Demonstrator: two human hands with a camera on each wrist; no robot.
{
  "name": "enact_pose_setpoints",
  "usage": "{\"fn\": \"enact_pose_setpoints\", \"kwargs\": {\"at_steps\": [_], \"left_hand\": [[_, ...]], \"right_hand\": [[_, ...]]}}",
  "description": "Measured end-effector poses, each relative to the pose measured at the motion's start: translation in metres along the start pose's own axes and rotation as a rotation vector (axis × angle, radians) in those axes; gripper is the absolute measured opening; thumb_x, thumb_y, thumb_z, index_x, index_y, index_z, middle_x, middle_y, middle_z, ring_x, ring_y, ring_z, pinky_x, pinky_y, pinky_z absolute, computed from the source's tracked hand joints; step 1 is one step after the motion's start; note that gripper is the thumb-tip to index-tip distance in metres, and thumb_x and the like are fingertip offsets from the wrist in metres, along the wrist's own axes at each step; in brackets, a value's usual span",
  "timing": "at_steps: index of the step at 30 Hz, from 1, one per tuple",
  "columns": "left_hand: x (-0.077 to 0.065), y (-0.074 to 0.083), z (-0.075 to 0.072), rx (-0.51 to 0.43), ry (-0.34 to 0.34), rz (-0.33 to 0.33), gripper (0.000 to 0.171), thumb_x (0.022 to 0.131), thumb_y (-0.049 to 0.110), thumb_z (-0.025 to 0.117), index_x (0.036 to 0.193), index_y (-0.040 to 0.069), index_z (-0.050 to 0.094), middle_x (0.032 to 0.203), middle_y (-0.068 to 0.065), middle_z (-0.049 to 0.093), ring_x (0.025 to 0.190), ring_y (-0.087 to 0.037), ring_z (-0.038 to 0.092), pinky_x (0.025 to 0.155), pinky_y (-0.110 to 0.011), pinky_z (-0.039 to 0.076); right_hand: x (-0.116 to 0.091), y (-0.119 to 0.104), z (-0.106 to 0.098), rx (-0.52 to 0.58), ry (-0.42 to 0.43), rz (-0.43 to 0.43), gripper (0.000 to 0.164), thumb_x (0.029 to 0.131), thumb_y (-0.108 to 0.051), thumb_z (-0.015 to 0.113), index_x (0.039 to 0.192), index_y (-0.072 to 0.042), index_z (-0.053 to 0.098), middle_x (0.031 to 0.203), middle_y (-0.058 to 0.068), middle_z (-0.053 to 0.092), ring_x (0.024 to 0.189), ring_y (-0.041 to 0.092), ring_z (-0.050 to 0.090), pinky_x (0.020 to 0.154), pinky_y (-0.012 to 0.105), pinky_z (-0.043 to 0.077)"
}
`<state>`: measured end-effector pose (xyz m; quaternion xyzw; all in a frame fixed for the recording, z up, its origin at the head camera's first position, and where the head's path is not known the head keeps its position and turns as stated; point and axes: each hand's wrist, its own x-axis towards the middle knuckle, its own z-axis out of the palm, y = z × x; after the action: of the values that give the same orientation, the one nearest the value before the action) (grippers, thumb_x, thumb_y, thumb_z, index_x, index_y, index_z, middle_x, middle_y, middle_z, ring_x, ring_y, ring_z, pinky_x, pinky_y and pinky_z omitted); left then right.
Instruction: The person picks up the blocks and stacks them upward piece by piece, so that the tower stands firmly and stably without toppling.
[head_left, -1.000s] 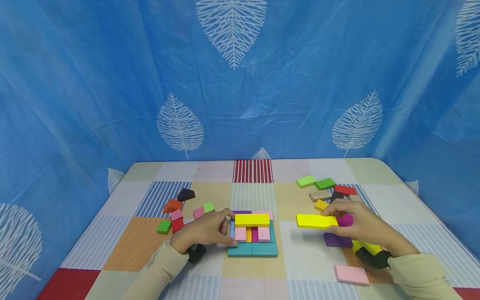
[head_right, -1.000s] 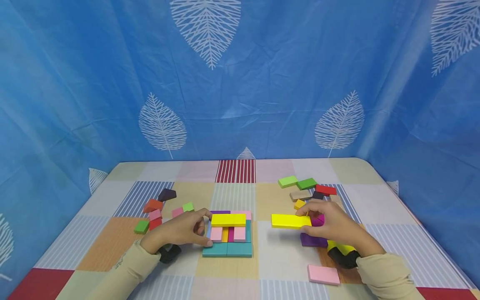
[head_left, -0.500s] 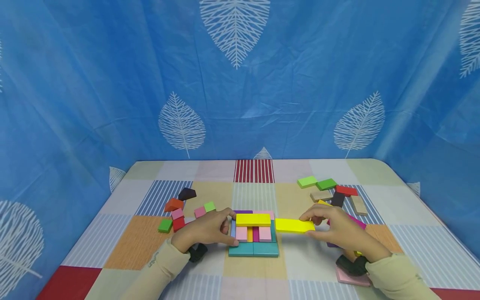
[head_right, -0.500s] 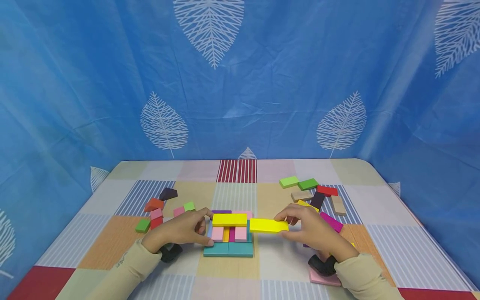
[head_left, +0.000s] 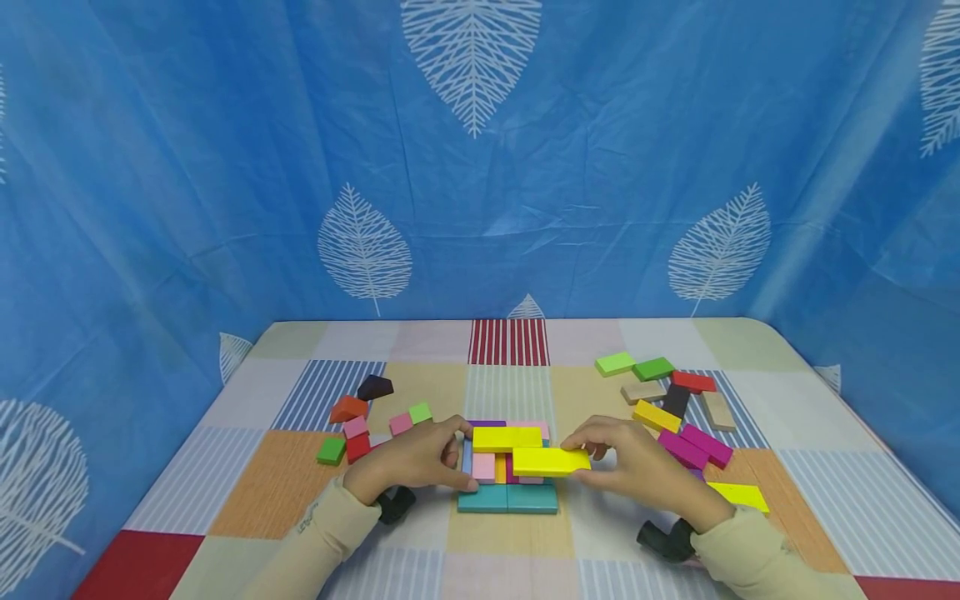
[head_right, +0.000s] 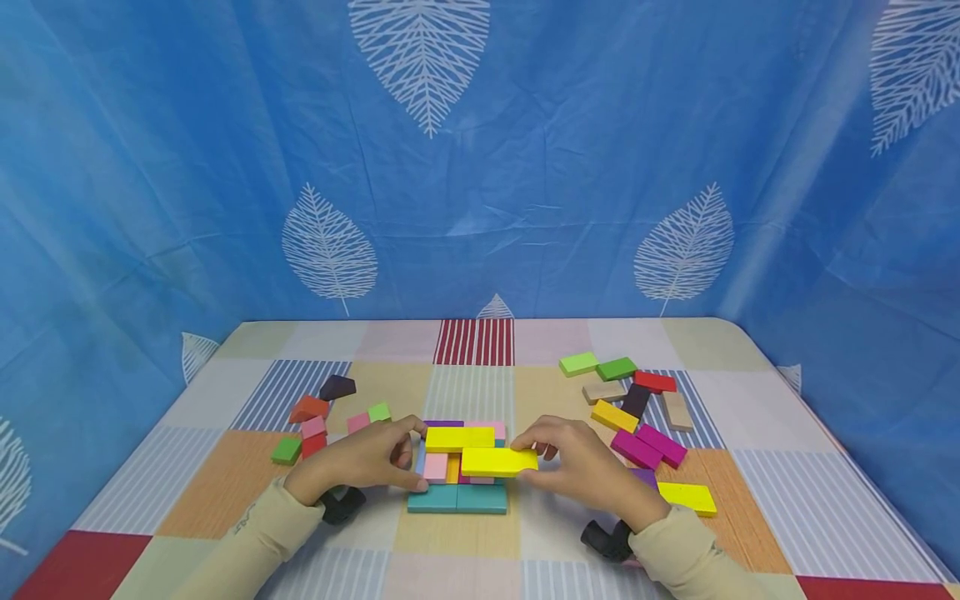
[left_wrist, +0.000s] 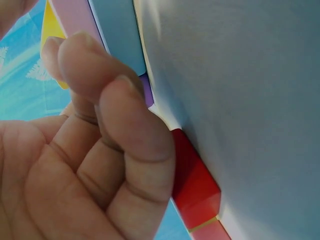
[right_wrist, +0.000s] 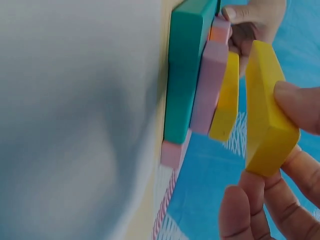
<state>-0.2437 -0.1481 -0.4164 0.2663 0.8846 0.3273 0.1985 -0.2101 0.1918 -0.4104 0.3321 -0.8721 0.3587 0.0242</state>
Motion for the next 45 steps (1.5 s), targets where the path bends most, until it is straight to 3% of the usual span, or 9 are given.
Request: {"fn": "enact_pose_setpoints", "kwargs": {"at_steps": [26, 34, 45], "left_hand": [[-0.002, 0.001, -0.002, -0.027, -0.013, 0.029, 0.063, 0.09, 0.023, 0.09, 0.136, -0.003, 0.055, 0.075, 0.004, 0.054, 0.06, -0.009, 0.045, 0.056, -0.021, 0.036], [0.0, 0.0, -0.002, -0.018, -0.016, 0.019, 0.064, 0.089, 0.023, 0.091, 0.136, -0.002, 0.055, 0.076, 0.004, 0.055, 0.061, -0.01, 0.046, 0.056, -0.022, 0.036], [0.0, 0.001, -0.002, -0.006, -0.018, 0.01, 0.067, 0.089, 0.028, 0.091, 0.137, -0.002, 0.055, 0.077, 0.004, 0.056, 0.061, -0.009, 0.048, 0.055, -0.02, 0.038]], "right_hand": [[0.027, -0.032, 0.033, -0.117, -0.055, 0.031, 0.031, 0.088, -0.016, 0.092, 0.116, -0.007, 0.082, 0.107, -0.001, 0.076, 0.088, 0.008, 0.064, 0.079, 0.024, 0.06], [0.028, -0.033, 0.035, -0.187, -0.028, -0.012, 0.029, 0.087, -0.016, 0.093, 0.112, -0.008, 0.083, 0.1, -0.005, 0.07, 0.084, 0.009, 0.061, 0.075, 0.024, 0.058], [0.029, -0.033, 0.038, -0.28, 0.003, -0.057, 0.029, 0.085, -0.021, 0.095, 0.109, -0.009, 0.084, 0.101, -0.003, 0.073, 0.09, 0.013, 0.069, 0.086, 0.034, 0.064]]}}
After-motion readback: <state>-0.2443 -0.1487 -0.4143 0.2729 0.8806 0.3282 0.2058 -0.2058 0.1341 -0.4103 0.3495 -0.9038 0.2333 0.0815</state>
